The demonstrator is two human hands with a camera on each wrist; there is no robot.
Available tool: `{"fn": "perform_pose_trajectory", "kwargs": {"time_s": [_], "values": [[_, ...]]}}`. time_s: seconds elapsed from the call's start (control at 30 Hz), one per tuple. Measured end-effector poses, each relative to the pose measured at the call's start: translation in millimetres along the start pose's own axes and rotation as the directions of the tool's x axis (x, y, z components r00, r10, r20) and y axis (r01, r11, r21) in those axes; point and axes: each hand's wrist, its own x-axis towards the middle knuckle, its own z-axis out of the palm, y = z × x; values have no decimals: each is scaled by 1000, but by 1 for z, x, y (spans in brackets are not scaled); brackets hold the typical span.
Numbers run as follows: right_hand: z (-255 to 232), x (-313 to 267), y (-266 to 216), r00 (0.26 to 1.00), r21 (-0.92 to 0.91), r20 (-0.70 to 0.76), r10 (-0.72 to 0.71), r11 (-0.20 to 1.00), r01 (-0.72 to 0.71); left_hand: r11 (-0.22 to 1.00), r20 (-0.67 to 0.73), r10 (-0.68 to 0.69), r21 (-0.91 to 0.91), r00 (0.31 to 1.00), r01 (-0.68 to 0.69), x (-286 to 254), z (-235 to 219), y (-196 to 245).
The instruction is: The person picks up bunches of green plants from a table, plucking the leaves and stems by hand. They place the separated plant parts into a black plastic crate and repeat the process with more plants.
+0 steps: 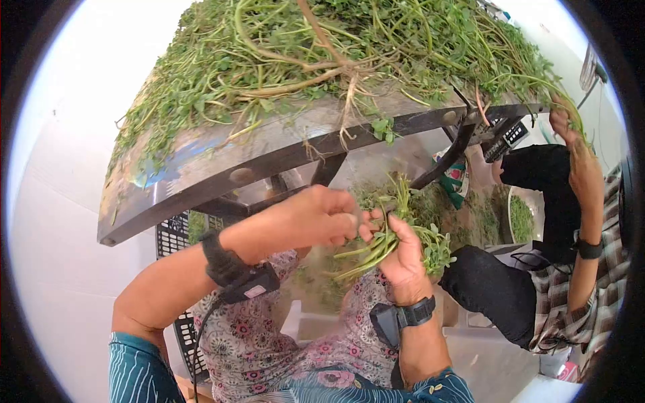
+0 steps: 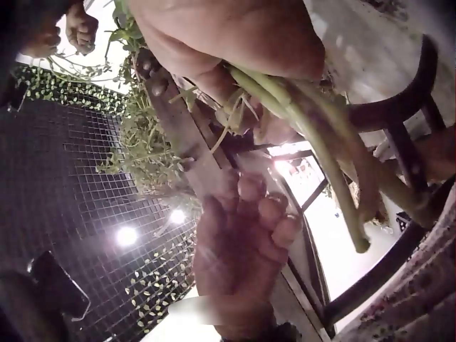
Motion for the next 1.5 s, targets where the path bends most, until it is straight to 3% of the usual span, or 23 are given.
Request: {"fn": "perform_pose_trajectory", "kwargs": {"time_s": [0.1, 0.2, 0.3, 0.4, 0.43, 0.53, 0.63, 0.73, 0.77, 0.9, 1.03, 1.13, 1.2, 1.3, 1.4, 1.5], "values": [[-8, 7, 3, 999, -12, 37, 38, 999, -37, 995, 24, -41, 94, 999, 38, 16, 2, 0], [-7, 12, 7, 999, -62, -48, -23, 998, 20, 992, -15, -79, 97, 997, 80, 29, -2, -10], [7, 11, 6, 998, -70, -36, -57, 996, 54, 989, -87, -118, 75, 989, 124, 31, 1, -9], [11, 9, 12, 997, -158, 43, -69, 985, 75, 999, -97, 45, -14, 994, -46, 33, 6, -19], [18, 7, 13, 999, -130, 39, -5, 991, 10, 1000, -88, -4, -25, 996, 2, 32, 5, -17], [14, 10, 18, 997, -131, 75, 15, 991, -5, 994, -55, -112, -8, 992, 111, 31, 3, -12], [4, 13, 13, 983, -179, 13, -182, 967, 182, 991, -11, -120, 56, 993, 120, 29, 4, -13], [-18, 22, -9, 966, -131, -98, -238, 966, 225, 997, 36, -65, -49, 997, 67, 20, 8, -11], [-22, 20, -13, 978, -30, -54, -200, 980, 199, 990, 38, -48, -128, 998, 53, 17, 9, -9], [-8, 11, -1, 982, -138, -42, -182, 975, 174, 941, -1, -44, -335, 999, 41, 23, 7, -17], [3, 10, 9, 991, -102, 122, -63, 992, 75, 956, -8, 61, -289, 998, -61, 34, 13, -36], [11, 7, 18, 983, -157, 39, -178, 971, 182, 986, -1, 68, -152, 998, -68, 38, 17, -40], [12, 6, 18, 990, -120, 50, -134, 983, 139, 995, 21, 56, -88, 998, -54, 36, 16, -34], [2, 10, 18, 985, -120, 85, -147, 980, 157, 993, -32, -11, -117, 999, 7, 34, 13, -37], [-5, 10, 10, 983, -124, 61, -171, 976, 177, 996, 25, -48, -78, 999, 50, 29, 7, -22], [-5, 10, 9, 981, -118, 44, -187, 974, 191, 994, -37, 4, -113, 999, -8, 34, 9, -29]]}}
